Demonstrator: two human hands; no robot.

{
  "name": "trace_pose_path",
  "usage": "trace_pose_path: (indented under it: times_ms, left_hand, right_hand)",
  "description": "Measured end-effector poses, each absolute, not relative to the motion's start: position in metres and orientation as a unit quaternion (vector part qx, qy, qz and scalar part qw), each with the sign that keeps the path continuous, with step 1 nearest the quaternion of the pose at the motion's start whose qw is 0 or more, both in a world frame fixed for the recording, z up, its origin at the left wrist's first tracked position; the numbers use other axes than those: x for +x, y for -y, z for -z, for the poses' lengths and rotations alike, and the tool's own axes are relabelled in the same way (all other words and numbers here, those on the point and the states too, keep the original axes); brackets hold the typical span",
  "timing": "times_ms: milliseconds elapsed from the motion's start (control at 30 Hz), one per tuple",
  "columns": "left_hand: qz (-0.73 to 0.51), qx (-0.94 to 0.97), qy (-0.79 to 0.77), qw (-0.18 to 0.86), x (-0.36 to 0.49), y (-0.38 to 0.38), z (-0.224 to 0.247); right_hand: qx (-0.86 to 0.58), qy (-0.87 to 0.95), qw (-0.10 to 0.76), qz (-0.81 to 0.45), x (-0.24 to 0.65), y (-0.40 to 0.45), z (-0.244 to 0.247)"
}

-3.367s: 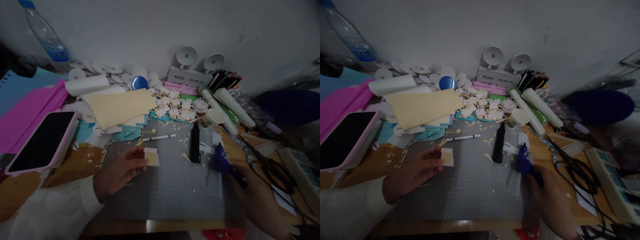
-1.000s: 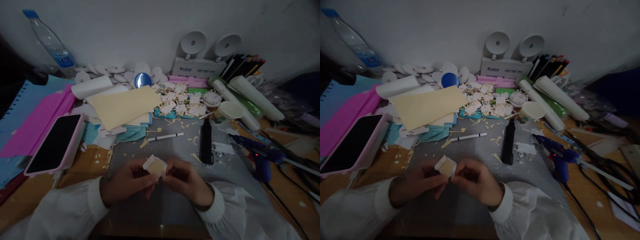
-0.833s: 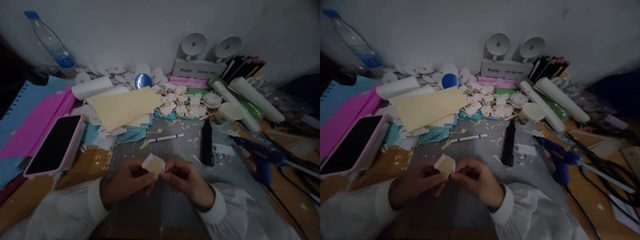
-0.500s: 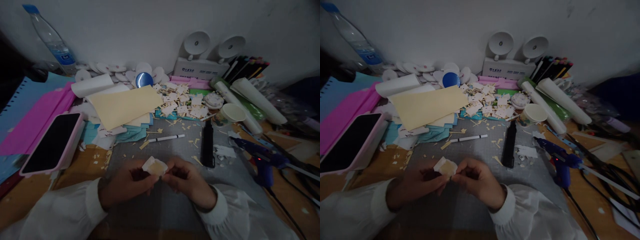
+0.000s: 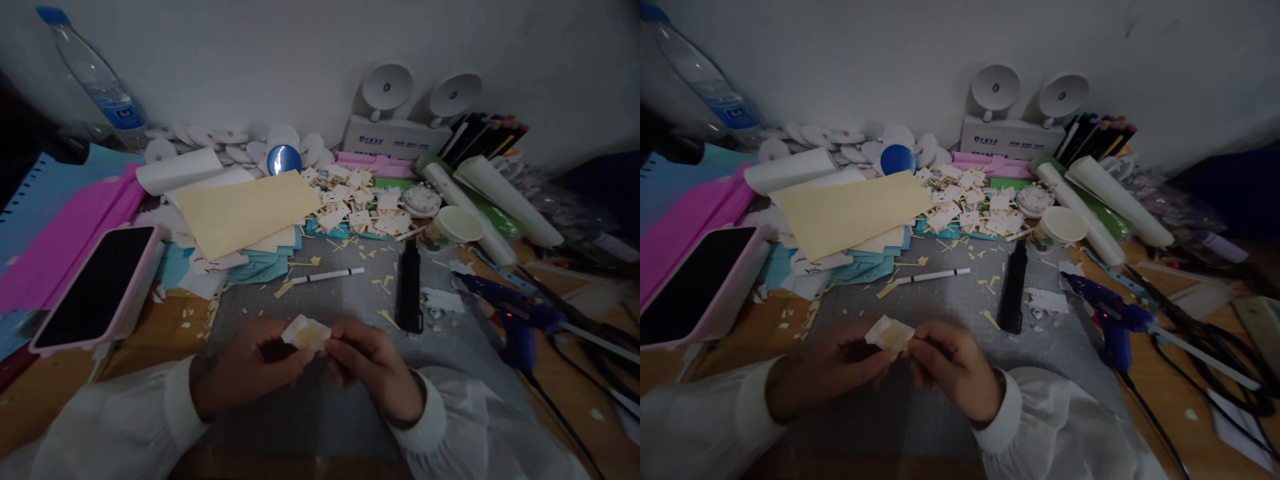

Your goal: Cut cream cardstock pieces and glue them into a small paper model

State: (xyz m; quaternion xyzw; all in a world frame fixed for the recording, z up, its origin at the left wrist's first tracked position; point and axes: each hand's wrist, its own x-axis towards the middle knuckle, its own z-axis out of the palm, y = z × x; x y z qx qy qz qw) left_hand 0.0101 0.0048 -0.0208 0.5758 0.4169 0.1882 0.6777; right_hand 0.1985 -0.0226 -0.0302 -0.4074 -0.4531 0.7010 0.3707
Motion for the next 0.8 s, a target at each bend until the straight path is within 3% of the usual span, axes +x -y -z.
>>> trace_pose_path:
  times_ms: [500, 700, 800]
  left_hand:
    - [-0.204, 0.514, -0.438, 0.709, 0.012, -0.01, 0.015]
    - [-0.178, 0.533, -0.361, 0.744, 0.01, -0.007, 0.015]
    - [-0.169, 0.575, -0.36, 0.715, 0.009, -0.004, 0.02]
  right_hand:
    - [-0.431, 0.467, 0.348, -0.689, 0.202, 0.02, 0.027]
    - [-0.417, 0.452, 0.365, -0.699, 0.199, 0.021, 0.027]
    - [-0.418, 0.461, 0.373, -0.688, 0.196, 0.023, 0.031]
